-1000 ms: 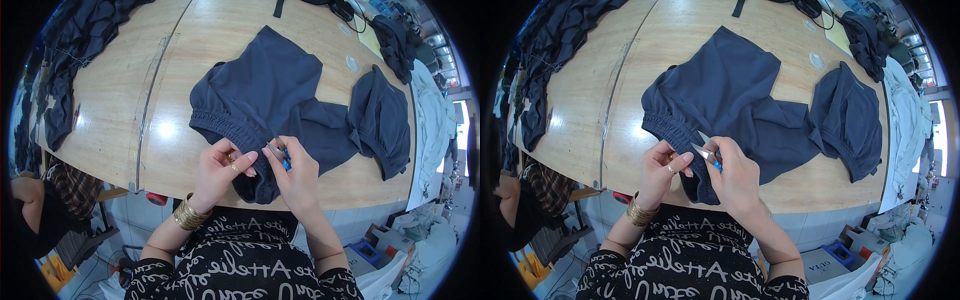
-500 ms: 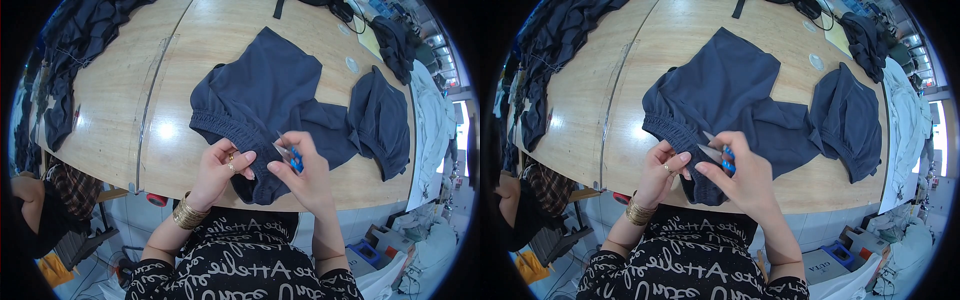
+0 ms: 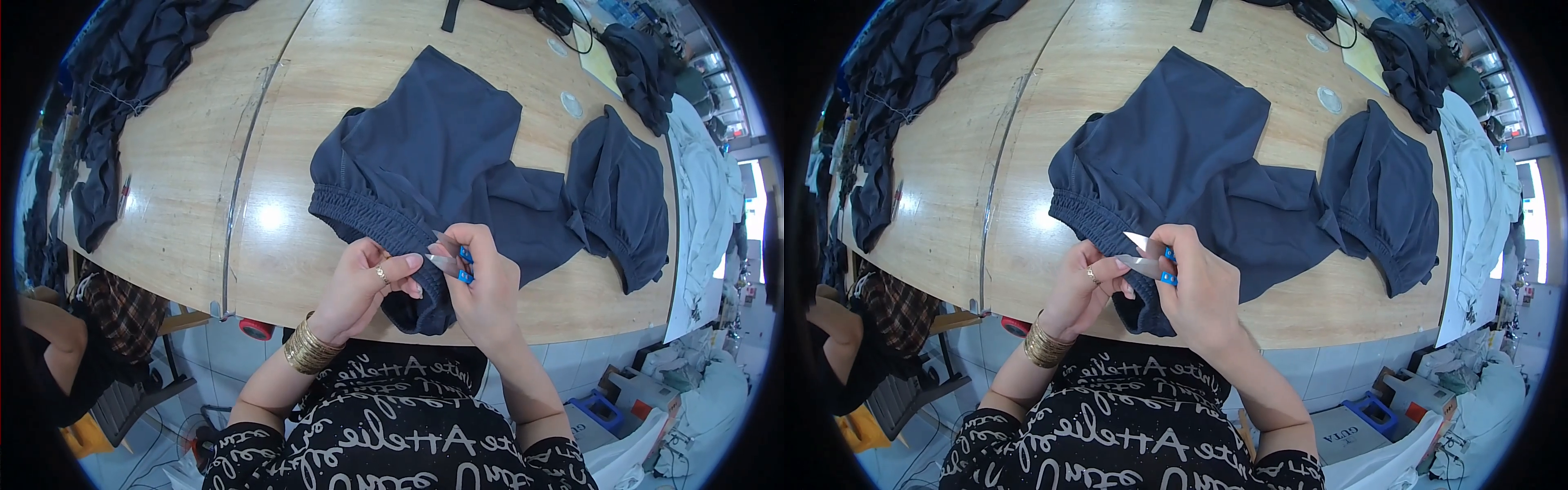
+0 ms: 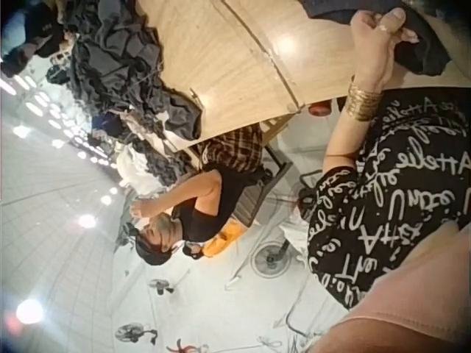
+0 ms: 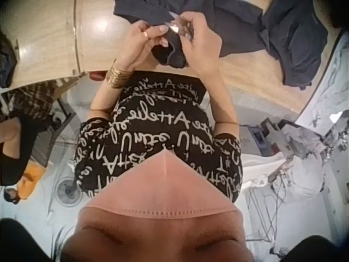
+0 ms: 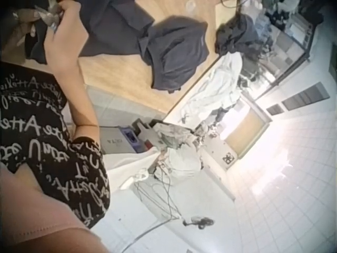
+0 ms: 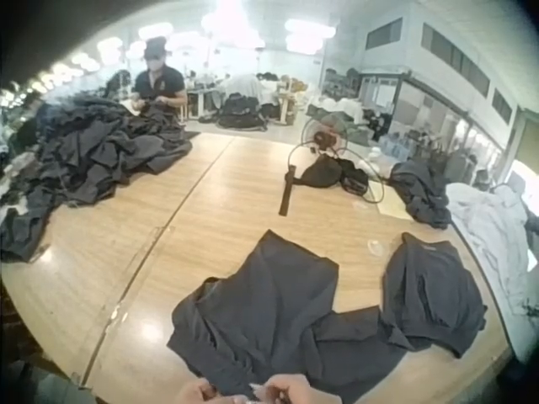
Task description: Trimming excess threads from dark blue shorts using thread snips in a factory setting.
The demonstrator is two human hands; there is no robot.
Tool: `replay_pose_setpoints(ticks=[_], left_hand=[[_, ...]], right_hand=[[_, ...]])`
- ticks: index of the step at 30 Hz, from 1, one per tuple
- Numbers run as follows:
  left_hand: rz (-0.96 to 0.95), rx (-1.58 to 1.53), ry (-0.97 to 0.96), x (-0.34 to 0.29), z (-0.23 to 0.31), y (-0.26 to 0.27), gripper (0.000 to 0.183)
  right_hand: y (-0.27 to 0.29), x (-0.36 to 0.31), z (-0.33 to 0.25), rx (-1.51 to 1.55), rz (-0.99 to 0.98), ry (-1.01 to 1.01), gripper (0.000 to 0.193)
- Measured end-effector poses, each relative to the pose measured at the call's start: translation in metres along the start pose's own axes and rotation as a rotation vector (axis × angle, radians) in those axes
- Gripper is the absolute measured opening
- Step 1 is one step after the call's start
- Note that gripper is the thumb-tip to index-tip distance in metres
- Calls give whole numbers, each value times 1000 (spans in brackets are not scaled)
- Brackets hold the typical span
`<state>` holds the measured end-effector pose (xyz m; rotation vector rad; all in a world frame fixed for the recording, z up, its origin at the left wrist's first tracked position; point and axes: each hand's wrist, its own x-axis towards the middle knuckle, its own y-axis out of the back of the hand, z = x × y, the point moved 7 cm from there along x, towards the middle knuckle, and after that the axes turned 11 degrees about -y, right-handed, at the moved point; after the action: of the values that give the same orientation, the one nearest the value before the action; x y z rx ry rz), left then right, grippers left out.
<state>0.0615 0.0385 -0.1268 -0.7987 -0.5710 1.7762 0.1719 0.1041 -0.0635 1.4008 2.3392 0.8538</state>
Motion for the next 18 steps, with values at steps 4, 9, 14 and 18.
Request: replay_pose_setpoints(ticks=[4, 9, 14, 18], left_hand=[[-24, -45, 54, 3, -3, -1, 12], [-13, 31, 31, 4, 0, 1, 14], [-2, 86, -12, 2, 3, -2, 17], [-19, 120, -22, 1, 3, -1, 19]], right_hand=[[11, 5, 19, 487, 72, -225, 17], [31, 5, 6, 258, -13, -255, 21], [46, 4, -14, -245, 52, 107, 30], [47, 3, -22, -436, 83, 245, 29]])
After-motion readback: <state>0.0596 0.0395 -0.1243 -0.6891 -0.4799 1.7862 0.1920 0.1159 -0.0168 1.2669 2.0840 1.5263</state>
